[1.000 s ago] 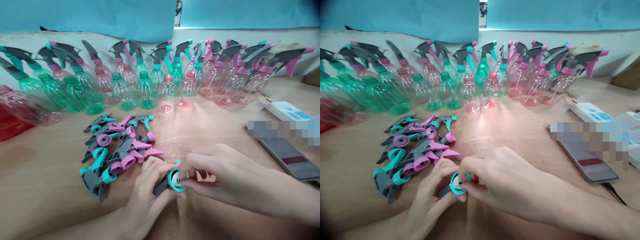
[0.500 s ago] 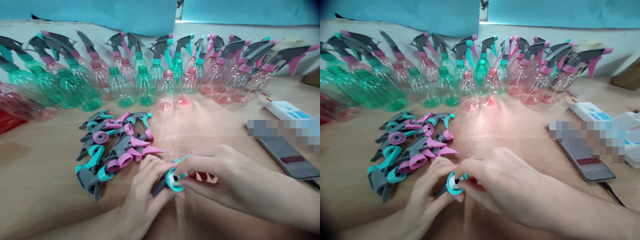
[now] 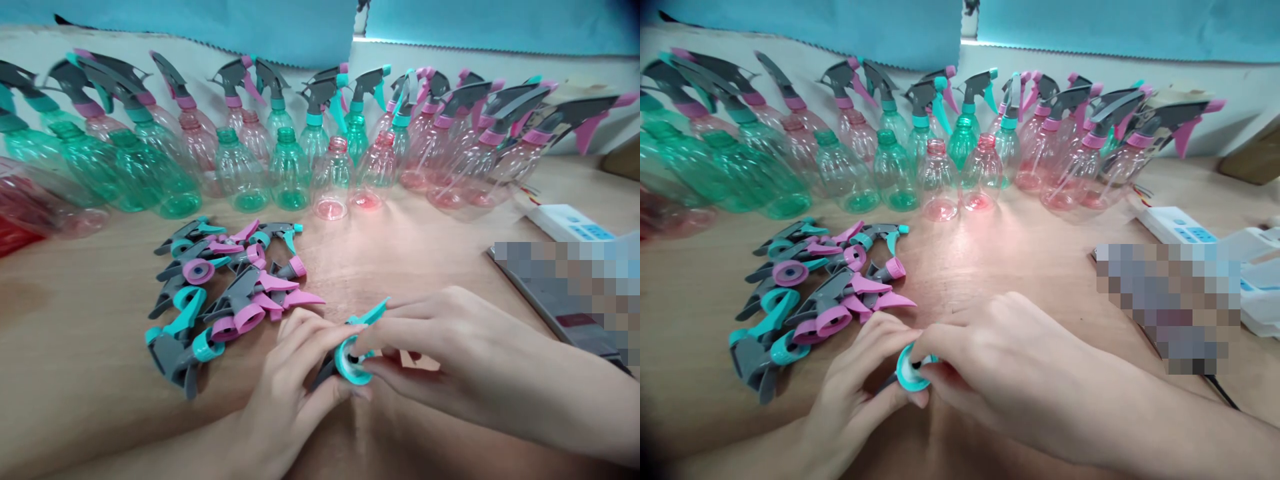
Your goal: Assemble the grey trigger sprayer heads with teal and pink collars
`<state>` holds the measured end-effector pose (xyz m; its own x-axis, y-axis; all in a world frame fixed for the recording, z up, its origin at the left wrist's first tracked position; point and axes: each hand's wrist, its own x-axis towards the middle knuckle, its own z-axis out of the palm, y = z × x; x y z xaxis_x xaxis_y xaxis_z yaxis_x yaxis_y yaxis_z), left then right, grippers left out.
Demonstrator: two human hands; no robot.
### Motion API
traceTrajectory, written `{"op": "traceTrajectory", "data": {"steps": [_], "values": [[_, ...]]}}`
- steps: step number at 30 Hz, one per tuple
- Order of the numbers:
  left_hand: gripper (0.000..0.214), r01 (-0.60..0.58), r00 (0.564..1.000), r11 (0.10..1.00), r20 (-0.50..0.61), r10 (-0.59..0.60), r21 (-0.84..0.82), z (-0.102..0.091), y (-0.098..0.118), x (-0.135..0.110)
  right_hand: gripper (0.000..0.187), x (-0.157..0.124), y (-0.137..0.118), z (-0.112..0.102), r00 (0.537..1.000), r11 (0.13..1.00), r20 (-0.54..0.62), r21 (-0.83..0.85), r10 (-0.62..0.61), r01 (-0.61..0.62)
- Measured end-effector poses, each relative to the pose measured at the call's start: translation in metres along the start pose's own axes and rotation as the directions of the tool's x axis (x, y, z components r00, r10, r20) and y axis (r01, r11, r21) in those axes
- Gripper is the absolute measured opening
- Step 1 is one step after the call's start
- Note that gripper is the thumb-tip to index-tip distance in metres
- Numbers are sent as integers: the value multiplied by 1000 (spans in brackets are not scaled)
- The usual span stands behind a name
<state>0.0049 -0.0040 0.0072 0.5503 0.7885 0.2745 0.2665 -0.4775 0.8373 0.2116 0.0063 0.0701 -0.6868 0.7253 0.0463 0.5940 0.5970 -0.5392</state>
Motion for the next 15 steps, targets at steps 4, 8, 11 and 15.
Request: {"op": "traceTrajectory", "data": {"steps": [4,8,11,15], "values": [[30,-20,1000,1000,-1,20,0,0,0,0,13,-5,0,1,1000,997,-20,-72,19,-21],[31,-25,1000,1000,8,25,-6,0,-2,0,13,-4,-3,5,1000,997,-22,-80,4,-6],[34,-5,1000,1000,-4,5,-8,0,-4,0,15,0,-5,7,998,994,-20,-97,-54,51],[39,23,1000,1000,-8,-23,3,1,-4,1,15,0,-3,9,996,986,-42,-153,-72,65]]}}
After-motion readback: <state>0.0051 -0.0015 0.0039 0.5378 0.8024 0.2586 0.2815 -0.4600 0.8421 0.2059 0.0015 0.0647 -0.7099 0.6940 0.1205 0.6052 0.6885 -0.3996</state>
